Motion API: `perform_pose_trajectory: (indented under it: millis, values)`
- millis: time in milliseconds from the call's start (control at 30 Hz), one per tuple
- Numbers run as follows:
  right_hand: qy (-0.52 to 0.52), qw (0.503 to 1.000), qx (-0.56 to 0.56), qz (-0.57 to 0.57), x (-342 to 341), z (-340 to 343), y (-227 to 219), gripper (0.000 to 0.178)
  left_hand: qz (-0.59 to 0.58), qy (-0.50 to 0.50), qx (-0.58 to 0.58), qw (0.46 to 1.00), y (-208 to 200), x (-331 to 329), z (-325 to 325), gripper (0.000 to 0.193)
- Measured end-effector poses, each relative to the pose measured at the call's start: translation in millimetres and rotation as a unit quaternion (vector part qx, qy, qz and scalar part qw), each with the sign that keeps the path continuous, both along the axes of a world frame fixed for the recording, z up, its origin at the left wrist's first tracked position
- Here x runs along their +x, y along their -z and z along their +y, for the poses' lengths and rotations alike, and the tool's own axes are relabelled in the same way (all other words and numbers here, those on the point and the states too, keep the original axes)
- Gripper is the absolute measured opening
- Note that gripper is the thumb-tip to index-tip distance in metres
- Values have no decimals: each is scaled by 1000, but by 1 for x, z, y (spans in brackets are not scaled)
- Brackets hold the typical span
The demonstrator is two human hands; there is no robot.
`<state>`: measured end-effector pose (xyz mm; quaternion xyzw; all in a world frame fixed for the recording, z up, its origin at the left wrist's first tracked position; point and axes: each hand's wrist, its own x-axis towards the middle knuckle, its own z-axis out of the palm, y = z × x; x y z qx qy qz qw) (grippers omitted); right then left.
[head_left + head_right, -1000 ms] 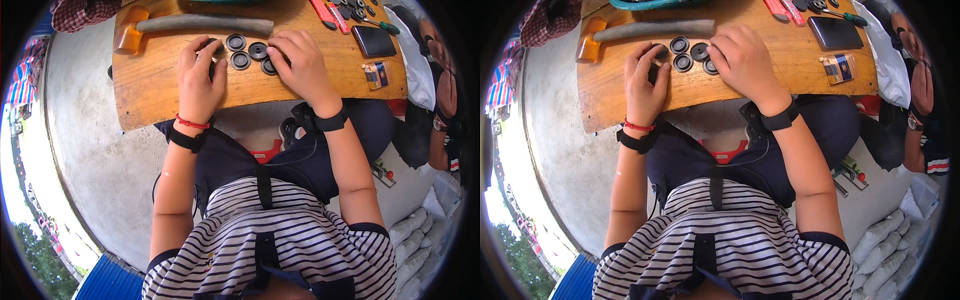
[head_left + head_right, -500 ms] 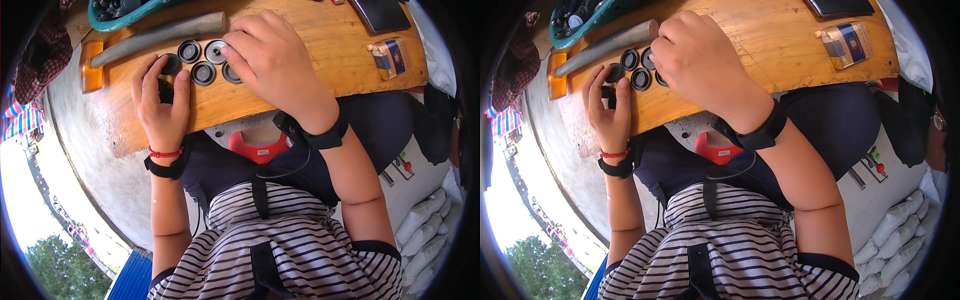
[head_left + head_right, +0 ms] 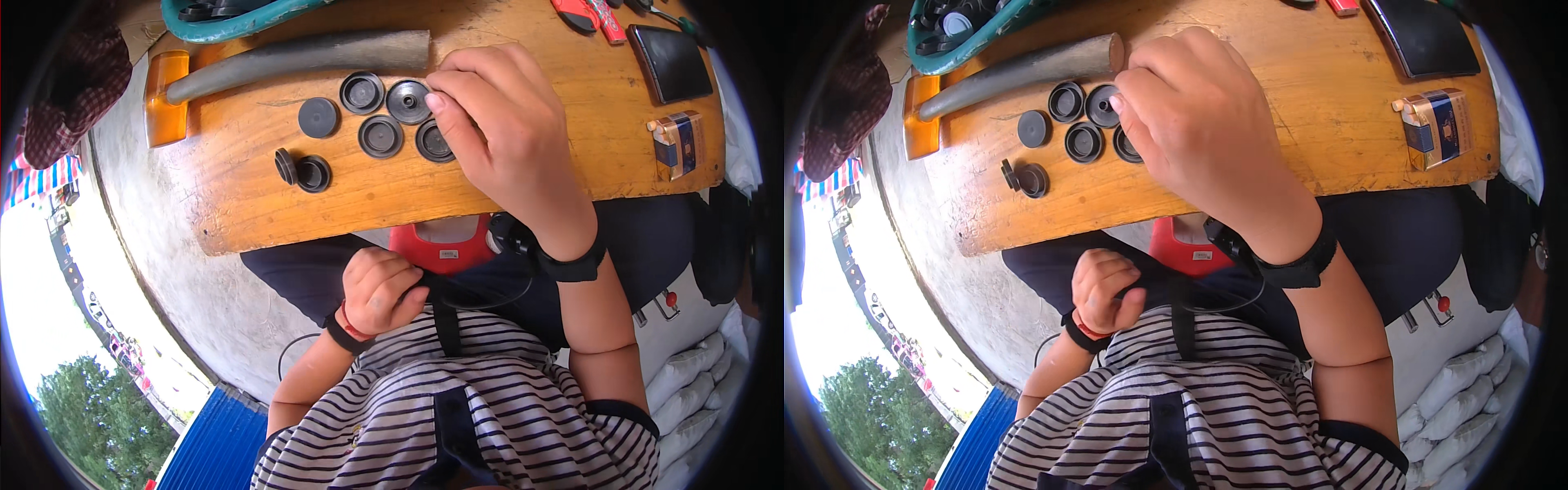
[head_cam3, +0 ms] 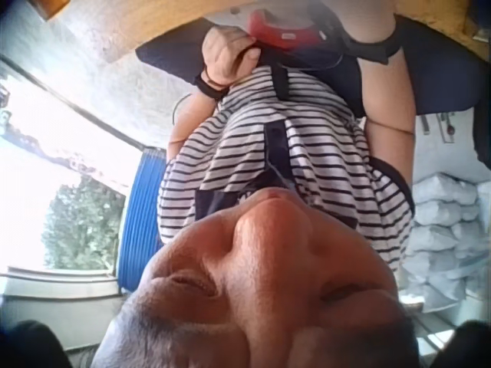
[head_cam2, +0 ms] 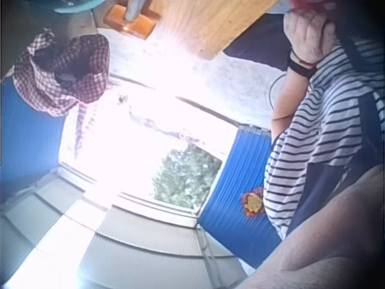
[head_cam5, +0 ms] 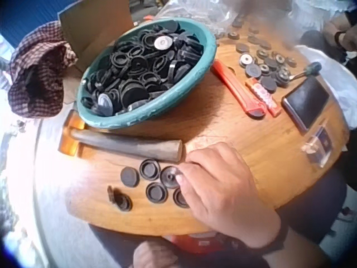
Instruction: Assembling and trimming plastic components using a hammer and a utility knife.
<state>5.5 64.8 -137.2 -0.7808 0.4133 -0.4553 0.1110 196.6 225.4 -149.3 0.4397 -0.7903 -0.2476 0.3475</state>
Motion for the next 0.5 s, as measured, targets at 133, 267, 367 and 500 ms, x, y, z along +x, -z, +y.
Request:
perform_pose_trajectory:
  millis: [133,267,367,500]
  values:
    - [-5,999,20,35,3,-5,-27,8,-145,-89,204,964,149,31,14,35]
    - [-16,994,72,81,1,-6,-24,18,-164,-139,-19,976,217,43,-71,40]
    - [-5,987,75,144,-1,0,-37,28,-119,-179,-80,973,232,34,-145,40]
    - [-22,977,102,183,5,5,-39,32,-60,-225,-168,958,232,37,-262,40]
